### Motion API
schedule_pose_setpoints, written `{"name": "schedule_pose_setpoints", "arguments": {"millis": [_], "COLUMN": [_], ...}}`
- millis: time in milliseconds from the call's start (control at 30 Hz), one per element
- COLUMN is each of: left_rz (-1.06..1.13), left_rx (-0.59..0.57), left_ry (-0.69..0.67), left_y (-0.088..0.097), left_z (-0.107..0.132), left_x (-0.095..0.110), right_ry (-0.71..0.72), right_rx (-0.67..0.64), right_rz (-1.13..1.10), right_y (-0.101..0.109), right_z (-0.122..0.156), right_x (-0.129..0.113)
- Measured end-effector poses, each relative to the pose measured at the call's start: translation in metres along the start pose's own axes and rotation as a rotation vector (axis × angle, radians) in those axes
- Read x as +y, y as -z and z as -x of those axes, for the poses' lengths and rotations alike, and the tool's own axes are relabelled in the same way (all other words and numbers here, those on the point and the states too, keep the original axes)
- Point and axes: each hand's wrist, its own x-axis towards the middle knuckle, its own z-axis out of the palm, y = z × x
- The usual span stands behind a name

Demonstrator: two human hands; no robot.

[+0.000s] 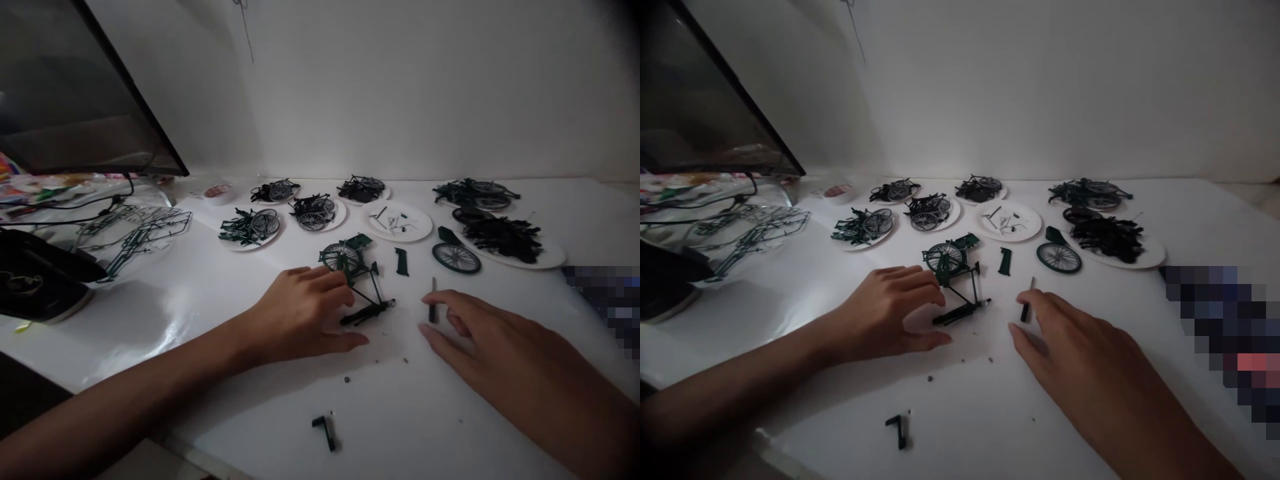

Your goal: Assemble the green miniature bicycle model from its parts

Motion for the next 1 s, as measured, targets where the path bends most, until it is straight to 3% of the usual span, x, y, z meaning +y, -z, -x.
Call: {"name": "schedule_pose_setpoints", "arguments": {"millis": [167, 433, 667, 833, 1000], "left_rz": [-0.061, 0.349, 0.583, 0.561, 0.352], "left_rx": [-0.027, 0.136, 0.185, 0.224, 0.303], "left_ry": [0.001, 0.184, 0.24, 0.21, 0.098], "left_y": [-0.009, 0.005, 0.002, 0.004, 0.008], "left_z": [0.002, -0.003, -0.003, -0.002, -0.001], "left_x": [0.004, -0.005, -0.007, -0.004, 0.003], "right_ry": [0.064, 0.11, 0.335, 0.369, 0.332], "right_rx": [0.028, 0.1, 0.198, 0.262, 0.32], "right_rz": [-0.16, -0.36, -0.567, -0.632, -0.648], "right_y": [0.003, -0.005, 0.003, 0.009, 0.01], "right_z": [-0.009, -0.02, -0.057, -0.056, -0.044], "right_x": [-0.011, -0.023, -0.031, -0.038, -0.047]}}
